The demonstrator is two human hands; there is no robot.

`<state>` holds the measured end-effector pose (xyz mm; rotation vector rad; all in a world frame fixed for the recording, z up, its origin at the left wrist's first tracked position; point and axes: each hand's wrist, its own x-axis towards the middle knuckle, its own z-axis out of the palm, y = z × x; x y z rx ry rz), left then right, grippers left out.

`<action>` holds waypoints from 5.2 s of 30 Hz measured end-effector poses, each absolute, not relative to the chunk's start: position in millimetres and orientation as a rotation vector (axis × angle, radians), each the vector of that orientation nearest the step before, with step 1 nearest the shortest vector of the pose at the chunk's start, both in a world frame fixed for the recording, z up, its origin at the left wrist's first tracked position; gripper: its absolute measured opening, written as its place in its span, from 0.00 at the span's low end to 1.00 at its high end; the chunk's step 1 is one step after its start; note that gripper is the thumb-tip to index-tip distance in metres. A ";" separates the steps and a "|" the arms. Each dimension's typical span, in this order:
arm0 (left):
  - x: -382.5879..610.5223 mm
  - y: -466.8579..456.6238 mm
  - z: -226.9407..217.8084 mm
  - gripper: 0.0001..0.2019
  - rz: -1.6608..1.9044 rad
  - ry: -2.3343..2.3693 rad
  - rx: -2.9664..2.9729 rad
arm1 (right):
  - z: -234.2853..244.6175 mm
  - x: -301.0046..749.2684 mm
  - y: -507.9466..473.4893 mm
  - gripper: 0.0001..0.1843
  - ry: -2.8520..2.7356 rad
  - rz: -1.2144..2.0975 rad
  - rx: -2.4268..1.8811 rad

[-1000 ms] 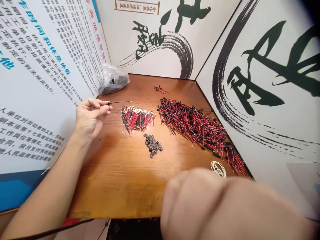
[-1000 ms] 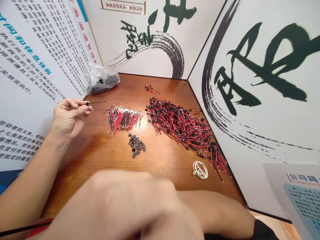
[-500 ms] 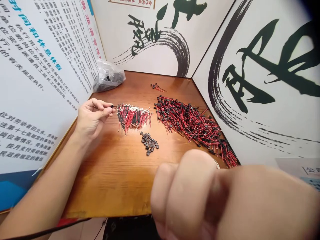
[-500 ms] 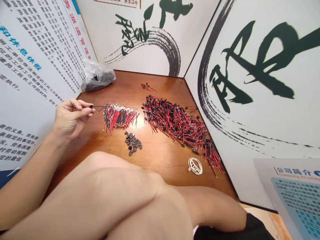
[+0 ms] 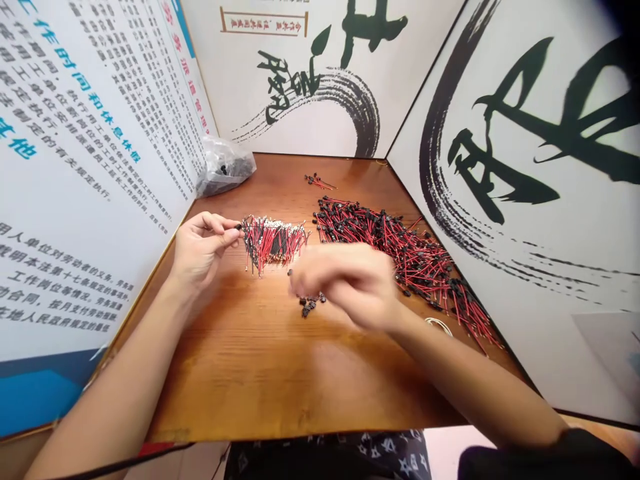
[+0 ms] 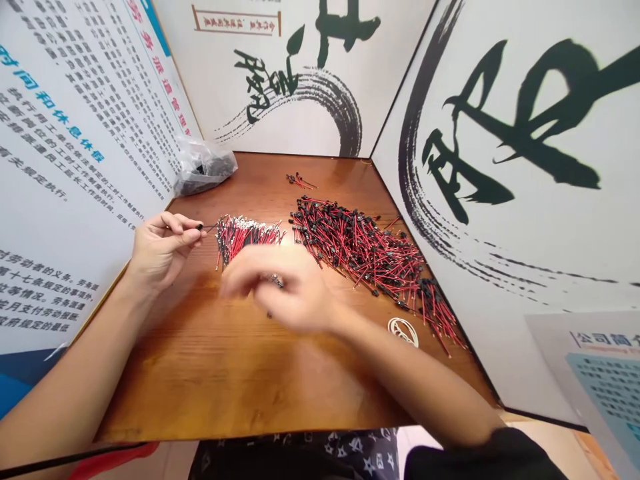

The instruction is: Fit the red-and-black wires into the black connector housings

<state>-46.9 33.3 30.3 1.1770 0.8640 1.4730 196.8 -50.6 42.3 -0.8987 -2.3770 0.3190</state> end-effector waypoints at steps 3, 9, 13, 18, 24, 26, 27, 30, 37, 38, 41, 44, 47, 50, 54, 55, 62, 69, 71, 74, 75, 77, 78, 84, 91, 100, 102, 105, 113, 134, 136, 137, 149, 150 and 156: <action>-43.6 29.8 30.4 0.14 1.452 0.928 1.206 | 21.5 196.8 -12.5 0.13 -2.076 0.491 -1.290; -36.6 21.9 25.8 0.13 1.343 1.072 1.404 | -10.5 195.6 8.7 0.04 -2.160 0.387 -1.700; -29.6 15.2 21.2 0.13 1.284 1.081 1.507 | -13.2 192.0 7.1 0.06 -2.198 0.332 -1.766; -18.8 9.2 15.6 0.11 1.152 1.037 1.546 | -11.0 190.2 15.0 0.09 -2.258 0.376 -1.796; -15.1 7.6 8.0 0.08 1.034 0.995 1.550 | -6.2 195.9 18.1 0.04 -2.198 0.505 -1.770; -14.6 7.5 6.5 0.07 1.034 0.979 1.529 | -6.1 201.3 12.3 0.03 -2.143 0.608 -1.746; -14.1 7.4 6.1 0.07 1.039 0.971 1.520 | -6.8 204.6 7.7 0.04 -2.109 0.679 -1.729; -12.0 6.8 6.0 0.06 1.063 0.943 1.516 | -10.9 216.5 -9.5 0.05 -1.992 0.925 -1.659; -6.9 0.1 8.3 0.06 1.044 0.848 1.557 | -16.9 237.1 -32.3 0.01 -1.864 1.379 -1.316; -6.2 -1.4 9.0 0.06 1.034 0.823 1.552 | -17.0 238.1 -32.4 0.01 -1.870 1.431 -1.260; -4.3 -5.1 10.8 0.06 0.994 0.755 1.538 | -18.7 240.0 -30.6 0.01 -1.842 1.552 -1.130; -2.5 -7.9 11.6 0.06 0.956 0.724 1.536 | -21.7 241.9 -28.8 0.03 -1.782 1.631 -1.053; -0.7 -9.8 11.8 0.06 0.946 0.722 1.534 | -22.9 243.6 -28.4 0.06 -1.793 1.662 -1.050; 1.1 -10.8 12.3 0.06 0.949 0.752 1.530 | -21.2 244.2 -28.7 0.07 -1.798 1.682 -1.050; 3.8 -11.9 12.1 0.06 0.980 0.860 1.481 | -18.1 243.4 -30.1 0.03 -1.678 1.721 -1.005; 4.6 -12.6 11.9 0.06 0.997 0.878 1.442 | -17.9 242.4 -30.5 0.01 -1.624 1.727 -0.977; 12.8 -22.1 8.2 0.12 1.048 0.806 0.872 | -24.5 216.8 -35.1 0.14 -1.392 1.370 -0.825; 21.9 -30.1 4.7 0.14 0.998 0.761 0.720 | -22.4 190.5 -48.4 0.08 -1.464 0.979 -0.774; 24.2 -33.4 5.6 0.14 0.984 0.762 0.704 | -19.5 191.5 -50.6 0.07 -1.510 0.853 -0.827; 26.9 -38.0 6.7 0.15 0.968 0.766 0.671 | -16.6 195.8 -51.1 0.06 -1.583 0.700 -0.833; 27.3 -39.1 7.0 0.15 0.966 0.765 0.665 | -16.1 197.2 -51.0 0.06 -1.600 0.669 -0.815; 27.1 -40.5 8.1 0.14 0.957 0.760 0.666 | -15.4 199.2 -51.1 0.05 -1.621 0.621 -0.780; 26.5 -40.8 9.0 0.14 0.949 0.758 0.672 | -14.9 200.0 -51.6 0.05 -1.628 0.605 -0.767; 20.8 -40.3 16.9 0.12 0.915 0.706 0.764 | -5.6 203.8 -62.9 0.04 -1.627 0.585 -0.726; 20.8 -42.7 16.0 0.11 0.878 0.630 0.841 | 2.0 202.3 -74.7 0.03 -1.609 0.582 -0.684; 21.9 -43.7 18.1 0.13 0.882 0.641 0.831 | 1.5 204.1 -76.0 0.05 -1.666 0.557 -0.694; 22.2 -44.3 18.5 0.13 0.877 0.638 0.835 | 1.9 204.4 -76.6 0.06 -1.676 0.551 -0.677; 22.2 -44.9 18.4 0.12 0.869 0.628 0.838 | 2.7 204.5 -76.7 0.06 -1.688 0.521 -0.689; 21.0 -42.5 17.4 0.13 0.872 0.668 0.872 | 8.5 209.3 -75.7 0.09 -1.878 0.305 -0.671; 25.4 -48.5 14.8 0.12 0.830 0.635 0.838 | 9.3 213.4 -75.9 0.11 -1.956 0.304 -0.610; 25.3 -48.7 15.8 0.13 0.829 0.642 0.855 | 6.7 212.1 -75.6 0.10 -1.937 0.323 -0.597; 25.3 -48.7 16.6 0.13 0.828 0.645 0.868 | 5.1 211.4 -75.4 0.09 -1.923 0.331 -0.583; 22.0 -48.9 14.5 0.13 0.828 0.645 0.994 | 0.1 212.1 -74.5 0.06 -1.918 0.382 -0.533; 21.7 -48.1 14.3 0.13 0.830 0.651 0.999 | -1.2 212.3 -73.9 0.06 -1.924 0.373 -0.534; 20.4 -43.1 15.4 0.13 0.867 0.670 1.030 | -8.0 209.8 -70.4 0.02 -1.909 0.384 -0.612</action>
